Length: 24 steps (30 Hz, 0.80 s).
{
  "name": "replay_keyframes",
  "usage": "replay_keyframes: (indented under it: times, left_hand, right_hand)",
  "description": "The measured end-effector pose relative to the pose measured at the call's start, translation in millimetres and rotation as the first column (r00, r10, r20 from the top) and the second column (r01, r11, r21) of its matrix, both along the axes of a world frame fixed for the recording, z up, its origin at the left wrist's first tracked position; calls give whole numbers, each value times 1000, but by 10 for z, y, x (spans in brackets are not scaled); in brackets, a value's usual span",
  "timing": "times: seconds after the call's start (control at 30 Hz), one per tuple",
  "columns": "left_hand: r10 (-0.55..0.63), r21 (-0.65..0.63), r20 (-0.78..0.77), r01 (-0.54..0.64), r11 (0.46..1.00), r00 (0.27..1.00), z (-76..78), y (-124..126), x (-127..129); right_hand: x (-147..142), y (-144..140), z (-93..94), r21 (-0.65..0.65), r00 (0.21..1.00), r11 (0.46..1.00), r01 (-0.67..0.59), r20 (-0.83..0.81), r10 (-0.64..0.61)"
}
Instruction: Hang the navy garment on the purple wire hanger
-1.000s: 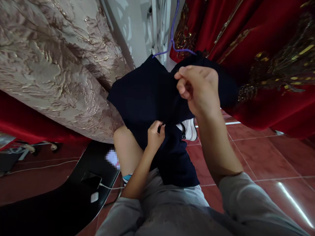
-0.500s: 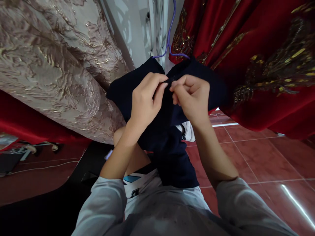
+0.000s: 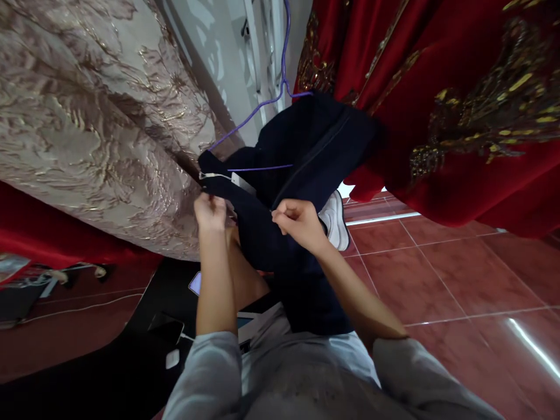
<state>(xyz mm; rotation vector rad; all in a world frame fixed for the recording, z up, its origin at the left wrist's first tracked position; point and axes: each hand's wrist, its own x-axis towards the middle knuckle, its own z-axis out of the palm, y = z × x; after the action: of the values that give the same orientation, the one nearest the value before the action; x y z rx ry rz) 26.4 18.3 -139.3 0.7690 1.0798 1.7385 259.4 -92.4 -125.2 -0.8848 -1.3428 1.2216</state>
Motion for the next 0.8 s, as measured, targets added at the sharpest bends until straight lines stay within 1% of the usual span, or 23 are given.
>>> replay_keyframes:
  times: [0.03,0.1,0.13,0.17,0.2,0.23,0.27,0.37,0.43,0.47,0.5,0.53,0.57,0.6,0.63,0.67,0.73,0.8]
  left_hand:
    - [-10,-28,-27,9,1000,1000,-140,-114,111]
    - [-64,-79,-82,58,995,995,-356,-330,322]
    - [-111,-98,-120,99,990,987,-421,-414,407]
    - [-163,-113,-166,146,983,972,-453,-477,475]
    - [-217,-127,-218,193,973,951,-451,-520,525]
    - [-275,-139,-282,244,960,919,-419,-548,559]
    - [-333,-155,-359,296,942,872,-364,-565,582]
    - [-470,-218,-576,428,877,669,-131,-620,629]
    - [-479,-217,-703,483,848,525,19,-696,673]
    - [-454,-186,-750,504,843,481,86,-747,701]
    - [-423,-143,-783,530,836,456,150,-804,732]
    - [-396,-95,-803,560,823,445,213,-863,763]
    - [-382,-48,-807,594,803,451,278,-921,796]
    - [-381,-2,-796,628,779,470,346,-973,829]
    - [-380,41,-790,660,750,481,416,-1017,863]
    - [-377,75,-794,693,717,477,486,-1050,898]
    - [-352,125,-824,749,651,444,613,-1081,974]
    - [-319,150,-855,784,603,409,689,-1065,1047]
  right_hand:
    - [59,-54,-73,-39,998,999,37,-45,-39]
    - [243,-163,-250,-118,975,975,188,-95,-199]
    - [358,-212,-337,-158,951,949,274,-103,-292]
    - [478,-253,-410,-190,921,916,353,-104,-376]
    - [592,-286,-465,-209,896,888,409,-94,-435]
    - [693,-311,-497,-215,880,870,444,-79,-469]
    - [773,-330,-509,-208,876,865,457,-59,-478]
    - [872,-368,-476,-172,907,893,416,10,-420]
    - [855,-383,-448,-142,926,915,378,77,-370]
    - [839,-387,-437,-116,926,921,372,122,-358]
    - [825,-386,-427,-79,918,924,375,171,-358]
    - [814,-382,-411,-30,907,926,377,214,-363]
    - [804,-374,-387,28,900,931,365,245,-360]
    - [792,-363,-354,87,903,941,328,265,-339]
    - [774,-351,-310,139,915,954,267,274,-296]
    - [744,-338,-259,180,933,966,186,275,-231]
    - [641,-316,-154,212,964,977,35,250,-88]
    - [493,-305,-73,166,985,986,-22,170,-6]
